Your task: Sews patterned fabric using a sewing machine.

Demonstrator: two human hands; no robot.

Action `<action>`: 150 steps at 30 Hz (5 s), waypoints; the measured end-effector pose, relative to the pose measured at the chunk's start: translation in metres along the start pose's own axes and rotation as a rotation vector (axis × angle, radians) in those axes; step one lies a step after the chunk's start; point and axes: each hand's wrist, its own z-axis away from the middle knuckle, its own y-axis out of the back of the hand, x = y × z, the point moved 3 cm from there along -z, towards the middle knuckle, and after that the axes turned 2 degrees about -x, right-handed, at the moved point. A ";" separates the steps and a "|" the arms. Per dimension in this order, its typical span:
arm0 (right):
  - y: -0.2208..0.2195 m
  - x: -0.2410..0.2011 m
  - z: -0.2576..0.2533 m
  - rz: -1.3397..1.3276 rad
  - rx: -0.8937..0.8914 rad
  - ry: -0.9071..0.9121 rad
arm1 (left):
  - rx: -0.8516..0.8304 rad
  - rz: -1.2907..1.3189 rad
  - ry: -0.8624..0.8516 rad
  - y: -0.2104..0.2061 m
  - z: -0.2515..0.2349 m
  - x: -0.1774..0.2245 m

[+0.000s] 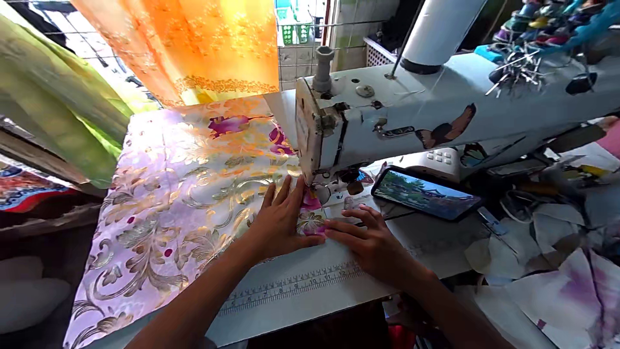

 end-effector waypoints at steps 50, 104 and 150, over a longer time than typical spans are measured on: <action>-0.008 -0.002 -0.018 0.206 0.040 -0.288 | 0.019 -0.200 -0.112 0.025 -0.055 -0.062; 0.138 0.106 0.097 0.317 -0.080 -0.949 | 0.456 0.157 -0.164 0.010 0.061 -0.020; 0.135 0.098 0.109 0.347 -0.096 -0.992 | 0.405 0.228 -0.189 0.003 0.054 -0.037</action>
